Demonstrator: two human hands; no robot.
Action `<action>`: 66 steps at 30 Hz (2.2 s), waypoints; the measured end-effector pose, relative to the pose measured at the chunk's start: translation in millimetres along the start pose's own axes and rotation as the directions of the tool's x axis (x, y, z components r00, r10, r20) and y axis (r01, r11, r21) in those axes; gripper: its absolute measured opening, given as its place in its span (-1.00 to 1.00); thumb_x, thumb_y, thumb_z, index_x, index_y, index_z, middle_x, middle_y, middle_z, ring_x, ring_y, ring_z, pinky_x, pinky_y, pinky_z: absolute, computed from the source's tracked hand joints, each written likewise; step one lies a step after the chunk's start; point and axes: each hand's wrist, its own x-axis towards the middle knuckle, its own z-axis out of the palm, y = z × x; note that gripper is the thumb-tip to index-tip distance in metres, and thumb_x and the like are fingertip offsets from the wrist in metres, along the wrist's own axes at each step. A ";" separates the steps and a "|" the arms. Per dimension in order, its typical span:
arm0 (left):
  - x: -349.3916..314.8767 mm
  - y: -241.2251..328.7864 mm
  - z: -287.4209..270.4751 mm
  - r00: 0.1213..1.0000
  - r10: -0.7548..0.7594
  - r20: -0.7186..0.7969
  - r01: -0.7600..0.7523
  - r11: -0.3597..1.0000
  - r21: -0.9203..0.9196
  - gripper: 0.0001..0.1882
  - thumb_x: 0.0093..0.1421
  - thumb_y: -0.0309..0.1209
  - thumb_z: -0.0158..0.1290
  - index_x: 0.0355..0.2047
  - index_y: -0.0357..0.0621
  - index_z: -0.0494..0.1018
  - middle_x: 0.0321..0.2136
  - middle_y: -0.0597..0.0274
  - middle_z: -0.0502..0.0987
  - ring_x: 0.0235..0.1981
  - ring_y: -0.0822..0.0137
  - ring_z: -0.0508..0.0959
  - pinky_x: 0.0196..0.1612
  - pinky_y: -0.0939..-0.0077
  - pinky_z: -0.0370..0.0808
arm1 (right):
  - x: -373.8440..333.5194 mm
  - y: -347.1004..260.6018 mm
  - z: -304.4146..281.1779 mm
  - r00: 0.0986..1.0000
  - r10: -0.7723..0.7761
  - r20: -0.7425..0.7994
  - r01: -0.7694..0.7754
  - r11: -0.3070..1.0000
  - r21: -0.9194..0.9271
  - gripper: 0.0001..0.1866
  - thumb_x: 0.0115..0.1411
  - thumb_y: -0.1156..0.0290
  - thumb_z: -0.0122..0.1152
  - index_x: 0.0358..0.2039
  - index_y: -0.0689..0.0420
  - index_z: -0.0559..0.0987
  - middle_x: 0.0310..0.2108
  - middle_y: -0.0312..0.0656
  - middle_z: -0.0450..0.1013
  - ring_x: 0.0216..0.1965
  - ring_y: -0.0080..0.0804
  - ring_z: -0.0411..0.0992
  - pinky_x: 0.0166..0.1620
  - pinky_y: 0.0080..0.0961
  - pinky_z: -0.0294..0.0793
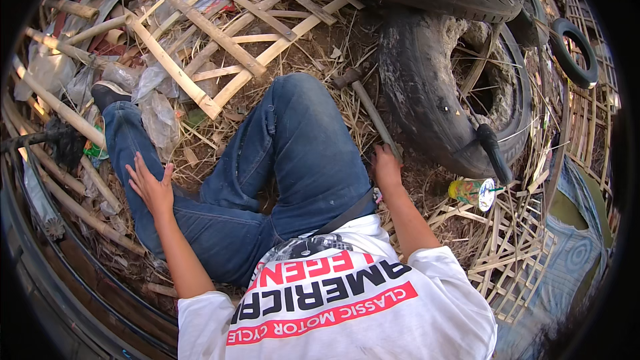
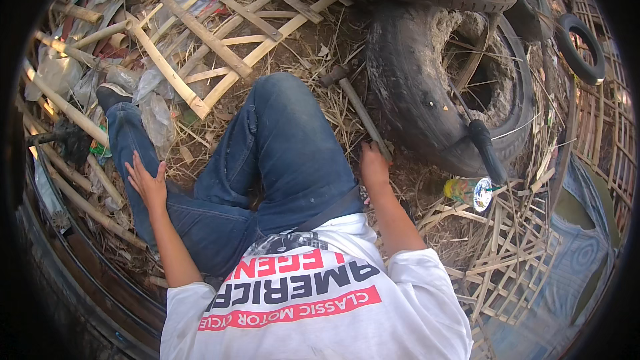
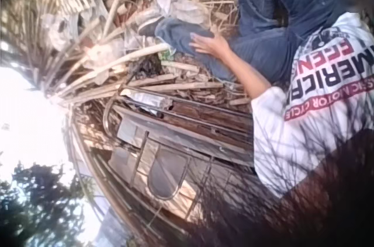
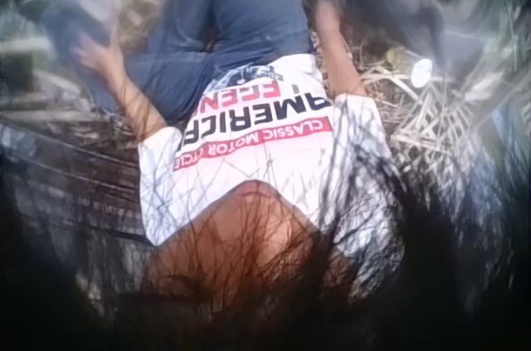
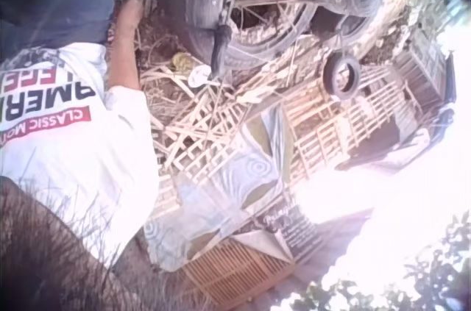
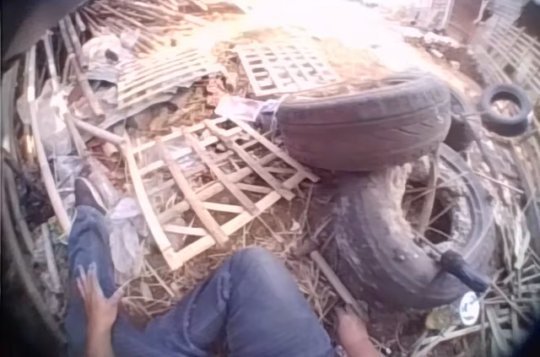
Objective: The person hammers nails into a wooden lattice structure while sitting on the ground in an outdoor area filled with scrap materials.
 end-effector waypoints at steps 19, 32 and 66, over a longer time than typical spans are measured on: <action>5.6 4.0 5.2 0.990 0.008 -0.143 -0.046 0.963 -0.264 -0.08 0.13 0.22 0.07 0.33 -0.05 0.09 0.32 0.06 0.15 0.41 -0.10 -0.11 0.37 -0.17 -0.18 | 7.3 0.1 -31.7 0.961 -0.236 -0.142 0.249 0.965 0.081 -0.81 0.12 0.43 0.21 -0.26 0.21 0.56 -0.28 0.03 0.49 -0.20 0.09 0.48 -0.14 -0.12 0.48; 5.4 8.4 -8.8 0.993 0.010 -0.117 -0.041 0.961 -0.272 -0.09 0.14 0.23 0.03 0.32 -0.09 0.11 0.31 0.00 0.15 0.41 -0.13 -0.14 0.36 -0.19 -0.21 | 13.4 -17.5 -35.4 0.988 -0.148 0.041 0.149 0.988 -0.027 -0.81 0.00 0.48 0.33 -0.36 0.22 0.54 -0.30 0.02 0.52 -0.25 0.08 0.49 -0.21 -0.11 0.48; 161.3 90.6 65.3 0.997 -0.074 -0.011 0.022 0.428 -0.904 -0.90 0.02 -0.72 0.21 -0.44 -0.35 0.54 -0.39 0.12 0.58 -0.35 0.40 0.54 -0.24 0.57 0.45 | 173.1 -387.6 2.8 0.809 -0.425 0.406 -0.289 0.314 0.904 -0.81 0.23 0.45 0.23 -0.18 0.23 0.50 -0.39 -0.36 0.45 -0.38 -0.67 0.38 -0.29 -0.66 0.38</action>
